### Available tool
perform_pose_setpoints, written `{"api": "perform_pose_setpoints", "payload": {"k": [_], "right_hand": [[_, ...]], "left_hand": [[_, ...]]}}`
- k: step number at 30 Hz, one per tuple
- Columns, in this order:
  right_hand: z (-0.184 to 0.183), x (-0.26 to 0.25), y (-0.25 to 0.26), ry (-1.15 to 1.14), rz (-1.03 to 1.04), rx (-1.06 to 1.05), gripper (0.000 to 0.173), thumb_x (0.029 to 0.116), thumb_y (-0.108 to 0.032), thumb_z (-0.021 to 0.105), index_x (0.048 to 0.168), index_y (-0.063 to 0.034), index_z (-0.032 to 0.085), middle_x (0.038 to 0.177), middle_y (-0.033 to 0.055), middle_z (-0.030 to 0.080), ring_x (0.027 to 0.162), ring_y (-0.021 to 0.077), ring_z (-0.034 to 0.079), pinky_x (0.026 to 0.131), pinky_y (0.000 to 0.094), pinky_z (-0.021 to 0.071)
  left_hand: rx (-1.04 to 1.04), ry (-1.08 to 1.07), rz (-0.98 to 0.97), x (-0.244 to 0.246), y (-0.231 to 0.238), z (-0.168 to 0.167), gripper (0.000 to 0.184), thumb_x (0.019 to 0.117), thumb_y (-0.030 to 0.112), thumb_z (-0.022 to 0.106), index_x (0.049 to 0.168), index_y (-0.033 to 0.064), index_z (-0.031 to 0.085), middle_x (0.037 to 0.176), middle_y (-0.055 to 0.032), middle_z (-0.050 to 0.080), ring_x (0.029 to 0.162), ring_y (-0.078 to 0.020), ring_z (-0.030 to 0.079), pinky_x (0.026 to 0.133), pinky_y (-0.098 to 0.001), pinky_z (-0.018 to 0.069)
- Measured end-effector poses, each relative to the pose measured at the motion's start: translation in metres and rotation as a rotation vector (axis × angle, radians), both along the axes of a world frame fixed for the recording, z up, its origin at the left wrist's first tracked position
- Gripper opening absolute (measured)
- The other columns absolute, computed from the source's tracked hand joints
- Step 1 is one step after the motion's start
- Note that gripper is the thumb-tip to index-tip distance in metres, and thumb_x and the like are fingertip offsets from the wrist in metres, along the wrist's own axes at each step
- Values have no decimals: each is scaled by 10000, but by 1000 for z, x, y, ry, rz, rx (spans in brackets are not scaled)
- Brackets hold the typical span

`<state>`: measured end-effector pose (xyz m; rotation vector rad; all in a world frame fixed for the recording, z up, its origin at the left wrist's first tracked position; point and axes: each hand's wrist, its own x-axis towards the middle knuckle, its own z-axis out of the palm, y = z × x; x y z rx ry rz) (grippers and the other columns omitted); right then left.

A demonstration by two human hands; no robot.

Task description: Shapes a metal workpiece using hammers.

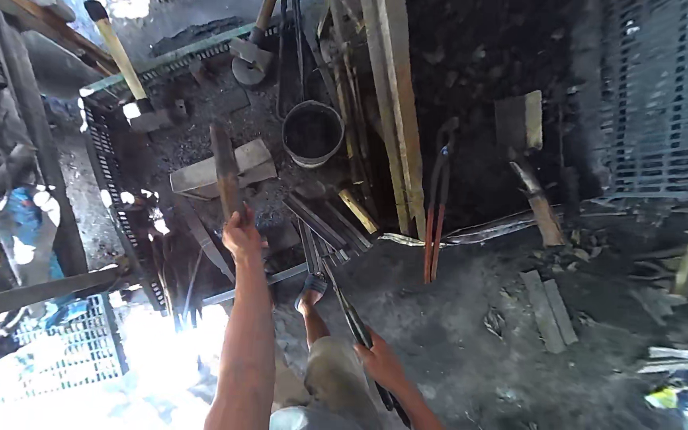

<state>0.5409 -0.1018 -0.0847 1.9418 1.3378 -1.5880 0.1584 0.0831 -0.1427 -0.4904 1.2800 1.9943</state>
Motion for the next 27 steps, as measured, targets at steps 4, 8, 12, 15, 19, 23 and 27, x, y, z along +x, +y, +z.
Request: {"api": "perform_pose_setpoints", "payload": {"k": [4,8,12,15,19,23,27], "right_hand": [[-1,-45,6,6,-36,36,538,985,-308,662,1486,-157,534,1043,144,716,910,277,693,837,540,564],[-12,-87,20,27,-33,69,523,976,-295,674,1455,-119,560,1124,152,717,1008,280,694,914,540,554],[-27,-126,36,84,-40,74,502,983,-299,664,1443,-124,564,1171,127,713,1057,240,688,951,496,550],[-40,-148,46,131,-37,86,482,991,-332,653,1421,-129,577,1178,105,710,1065,203,684,964,465,551],[-58,-170,50,173,-46,98,410,979,-297,647,1355,-136,614,1065,65,713,957,160,686,879,425,571],[-60,-188,57,127,-2,74,525,997,-327,628,1477,-137,528,1113,96,709,977,192,687,898,439,566],[-60,-198,56,134,7,133,539,1000,-307,632,1481,-91,525,1172,115,707,1027,184,688,939,414,563]], "left_hand": [[-158,-70,-241,10,-16,-41,418,1073,224,524,1429,23,436,1288,-185,642,1124,-284,679,956,-447,578],[-223,-72,-585,-8,-30,-50,486,1071,392,530,1419,53,501,1266,-163,684,1129,-286,689,936,-481,578],[-372,148,-962,-45,-64,-48,565,1063,517,501,1365,47,592,1196,-135,744,1043,-254,741,879,-453,615],[-664,413,-1220,-72,-122,-73,523,1048,474,534,1320,39,639,1145,-152,740,1037,-265,731,934,-500,598],[-1031,391,-1570,-66,-183,-91,502,1020,482,533,1261,70,692,1179,-202,720,1114,-373,694,977,-639,530],[-1157,272,-1693,-22,-204,-93,701,976,604,557,1408,51,561,1318,-236,648,1231,-417,627,1003,-655,503],[-1121,192,-1608,4,-215,-106,803,931,539,680,1480,5,439,1344,-267,615,1232,-421,626,1016,-618,516]]}}
